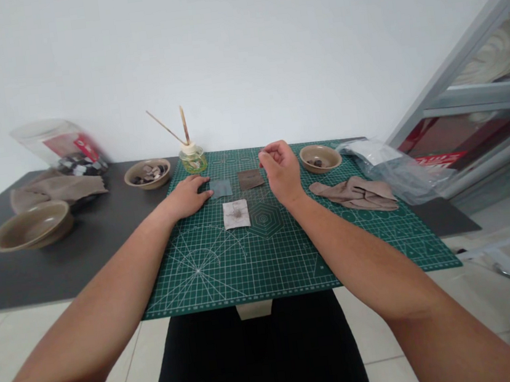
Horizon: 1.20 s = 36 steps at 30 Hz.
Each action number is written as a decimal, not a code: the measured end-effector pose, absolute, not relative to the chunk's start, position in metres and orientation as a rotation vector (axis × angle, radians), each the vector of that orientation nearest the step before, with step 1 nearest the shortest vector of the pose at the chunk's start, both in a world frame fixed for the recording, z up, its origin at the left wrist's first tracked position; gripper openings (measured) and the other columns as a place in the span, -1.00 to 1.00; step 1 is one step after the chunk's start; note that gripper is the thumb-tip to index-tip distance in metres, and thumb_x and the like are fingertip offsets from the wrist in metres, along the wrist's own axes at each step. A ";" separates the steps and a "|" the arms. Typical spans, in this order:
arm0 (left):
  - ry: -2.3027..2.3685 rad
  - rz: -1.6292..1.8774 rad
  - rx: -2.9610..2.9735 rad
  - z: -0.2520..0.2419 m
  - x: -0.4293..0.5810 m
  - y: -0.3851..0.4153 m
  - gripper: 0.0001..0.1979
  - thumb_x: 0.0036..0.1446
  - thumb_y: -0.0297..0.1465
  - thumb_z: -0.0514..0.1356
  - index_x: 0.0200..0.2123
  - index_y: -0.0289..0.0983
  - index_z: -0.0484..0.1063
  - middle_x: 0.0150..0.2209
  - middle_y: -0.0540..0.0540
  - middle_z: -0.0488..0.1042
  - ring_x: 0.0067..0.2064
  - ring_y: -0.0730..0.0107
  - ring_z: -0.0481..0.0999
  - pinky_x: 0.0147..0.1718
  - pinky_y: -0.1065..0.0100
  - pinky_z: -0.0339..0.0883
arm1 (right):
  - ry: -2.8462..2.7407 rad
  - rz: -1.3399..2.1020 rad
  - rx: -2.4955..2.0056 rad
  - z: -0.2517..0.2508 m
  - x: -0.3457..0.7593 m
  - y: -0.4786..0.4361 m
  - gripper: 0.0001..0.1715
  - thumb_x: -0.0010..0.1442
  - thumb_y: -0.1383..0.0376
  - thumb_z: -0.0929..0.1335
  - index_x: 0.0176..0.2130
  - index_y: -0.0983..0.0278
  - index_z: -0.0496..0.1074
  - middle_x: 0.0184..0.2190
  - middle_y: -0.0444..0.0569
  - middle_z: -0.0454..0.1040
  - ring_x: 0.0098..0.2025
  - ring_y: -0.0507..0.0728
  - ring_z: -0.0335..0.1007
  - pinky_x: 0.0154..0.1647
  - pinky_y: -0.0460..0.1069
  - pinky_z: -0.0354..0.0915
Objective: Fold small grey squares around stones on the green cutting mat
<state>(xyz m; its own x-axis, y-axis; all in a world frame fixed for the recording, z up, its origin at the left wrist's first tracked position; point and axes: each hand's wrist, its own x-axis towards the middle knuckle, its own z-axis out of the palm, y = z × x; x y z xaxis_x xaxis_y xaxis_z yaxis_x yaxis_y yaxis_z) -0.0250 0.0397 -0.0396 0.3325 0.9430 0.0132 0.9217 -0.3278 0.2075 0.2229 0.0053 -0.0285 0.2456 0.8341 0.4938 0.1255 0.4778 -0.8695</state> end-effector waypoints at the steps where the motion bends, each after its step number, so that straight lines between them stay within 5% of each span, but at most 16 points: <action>1: 1.700 0.205 2.438 -0.039 -0.025 0.040 -0.41 0.24 -0.17 0.02 0.27 -0.28 0.31 0.31 -0.18 0.30 0.33 0.11 0.28 0.34 0.19 0.08 | -1.257 0.605 -0.987 -0.029 0.223 0.005 -0.82 0.20 0.18 0.35 -0.29 0.18 0.26 -0.49 -0.21 0.34 -0.42 0.02 0.30 -0.31 -0.02 0.23; 5: 1.670 0.243 2.413 -0.035 -0.022 0.038 -0.48 0.25 -0.25 0.00 0.21 -0.30 0.37 0.26 -0.16 0.39 0.30 0.16 0.33 0.32 0.23 0.12 | -1.263 0.605 -1.009 -0.031 0.224 0.006 -0.80 0.22 0.15 0.35 -0.27 0.17 0.25 -0.49 -0.21 0.33 -0.39 0.03 0.33 -0.27 -0.01 0.25; 13: 1.586 0.249 2.499 -0.037 -0.017 0.036 -0.41 0.19 -0.09 0.10 0.19 -0.28 0.40 0.24 -0.19 0.40 0.28 0.07 0.34 0.29 0.17 0.15 | -1.261 0.587 -0.984 -0.030 0.224 0.005 -0.80 0.22 0.15 0.35 -0.27 0.17 0.26 -0.50 -0.22 0.32 -0.42 0.03 0.31 -0.29 0.00 0.25; 19: 1.756 0.196 2.494 -0.032 -0.010 0.026 -0.40 0.24 -0.08 0.04 0.28 -0.16 0.31 0.24 -0.23 0.33 0.25 -0.12 0.28 0.20 -0.08 0.18 | -1.325 0.623 -0.948 -0.031 0.222 0.004 -0.79 0.20 0.13 0.36 -0.26 0.16 0.27 -0.50 -0.23 0.33 -0.43 0.02 0.30 -0.32 -0.01 0.23; 25: 1.670 0.112 2.459 -0.021 -0.011 0.018 -0.26 0.10 0.08 0.15 0.30 -0.06 0.26 0.26 -0.19 0.28 0.25 -0.17 0.24 0.18 -0.12 0.16 | -1.331 0.619 -0.950 -0.033 0.224 0.005 -0.77 0.21 0.10 0.36 -0.25 0.16 0.27 -0.49 -0.23 0.33 -0.43 0.02 0.30 -0.30 -0.01 0.24; 36: 1.725 0.293 2.381 -0.028 0.003 0.020 -0.54 0.21 -0.07 0.11 0.12 -0.09 0.41 0.24 -0.16 0.33 0.25 -0.13 0.24 0.14 -0.18 0.17 | -1.246 0.569 -1.047 -0.025 0.228 0.005 -0.79 0.26 0.11 0.32 -0.21 0.15 0.24 -0.50 -0.20 0.33 -0.46 0.02 0.28 -0.37 -0.01 0.24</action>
<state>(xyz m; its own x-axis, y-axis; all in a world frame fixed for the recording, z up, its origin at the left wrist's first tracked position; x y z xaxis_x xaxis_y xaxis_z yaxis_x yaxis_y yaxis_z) 0.0029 0.0204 -0.0276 0.3048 0.9511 0.0502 0.9142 -0.3069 0.2646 0.2282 0.0053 -0.0248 0.2728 0.8319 0.4832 0.1795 0.4494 -0.8751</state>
